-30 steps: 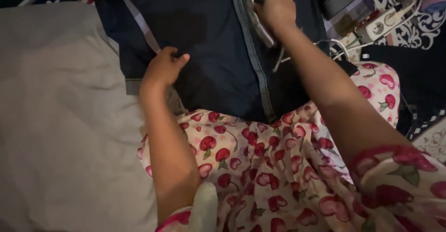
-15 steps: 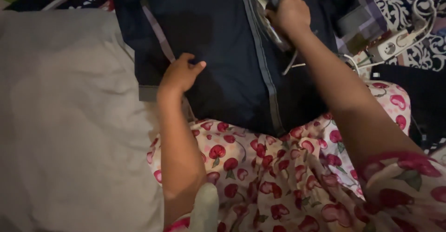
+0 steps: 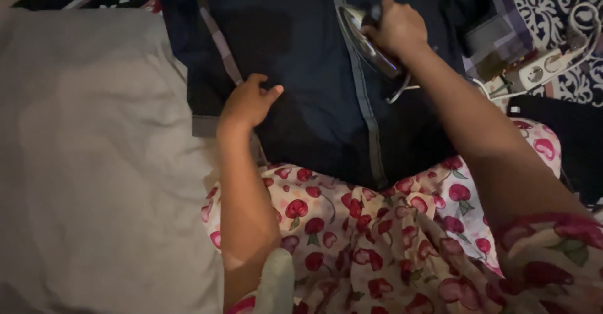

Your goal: The recorder is ironing a navy blue shirt while sitting on the floor.

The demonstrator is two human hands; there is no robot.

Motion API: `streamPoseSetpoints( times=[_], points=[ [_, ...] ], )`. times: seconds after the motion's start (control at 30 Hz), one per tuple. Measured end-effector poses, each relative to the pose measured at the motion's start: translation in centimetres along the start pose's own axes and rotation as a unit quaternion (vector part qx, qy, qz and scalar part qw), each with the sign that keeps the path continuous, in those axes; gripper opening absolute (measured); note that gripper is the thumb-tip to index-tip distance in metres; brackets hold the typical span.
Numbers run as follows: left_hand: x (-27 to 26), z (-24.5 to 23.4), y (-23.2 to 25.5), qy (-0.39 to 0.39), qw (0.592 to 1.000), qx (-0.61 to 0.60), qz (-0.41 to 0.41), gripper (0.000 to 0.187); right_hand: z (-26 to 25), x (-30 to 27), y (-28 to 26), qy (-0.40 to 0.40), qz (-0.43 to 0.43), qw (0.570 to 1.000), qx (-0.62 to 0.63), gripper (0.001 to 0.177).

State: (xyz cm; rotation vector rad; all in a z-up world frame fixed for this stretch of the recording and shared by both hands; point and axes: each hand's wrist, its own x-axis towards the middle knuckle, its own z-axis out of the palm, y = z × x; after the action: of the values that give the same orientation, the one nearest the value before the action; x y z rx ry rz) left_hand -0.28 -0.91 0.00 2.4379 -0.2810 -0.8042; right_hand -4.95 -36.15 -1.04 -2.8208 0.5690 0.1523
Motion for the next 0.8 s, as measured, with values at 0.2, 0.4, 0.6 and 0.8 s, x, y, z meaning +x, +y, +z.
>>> streamPoseSetpoints(
  times=[0.2,0.4,0.6,0.8],
  points=[
    [-0.5,0.0,-0.2,-0.010,1.000,0.006,-0.019,0.063,2.5,5.5,0.0,0.066,-0.017,0.997,0.043,0.046],
    [-0.9,-1.3,0.3,-0.005,0.999,-0.003,-0.039,0.064,1.9,2.7,0.1,-0.001,0.011,0.999,0.052,0.054],
    [-0.5,-0.5,0.1,-0.011,1.000,0.009,-0.017,0.065,0.5,-7.1,0.9,-0.057,0.033,0.998,0.008,0.056],
    [-0.3,-0.1,-0.1,-0.001,1.000,-0.003,-0.010,0.063,0.4,-4.8,0.4,-0.017,0.019,1.000,-0.009,0.057]
  ],
)
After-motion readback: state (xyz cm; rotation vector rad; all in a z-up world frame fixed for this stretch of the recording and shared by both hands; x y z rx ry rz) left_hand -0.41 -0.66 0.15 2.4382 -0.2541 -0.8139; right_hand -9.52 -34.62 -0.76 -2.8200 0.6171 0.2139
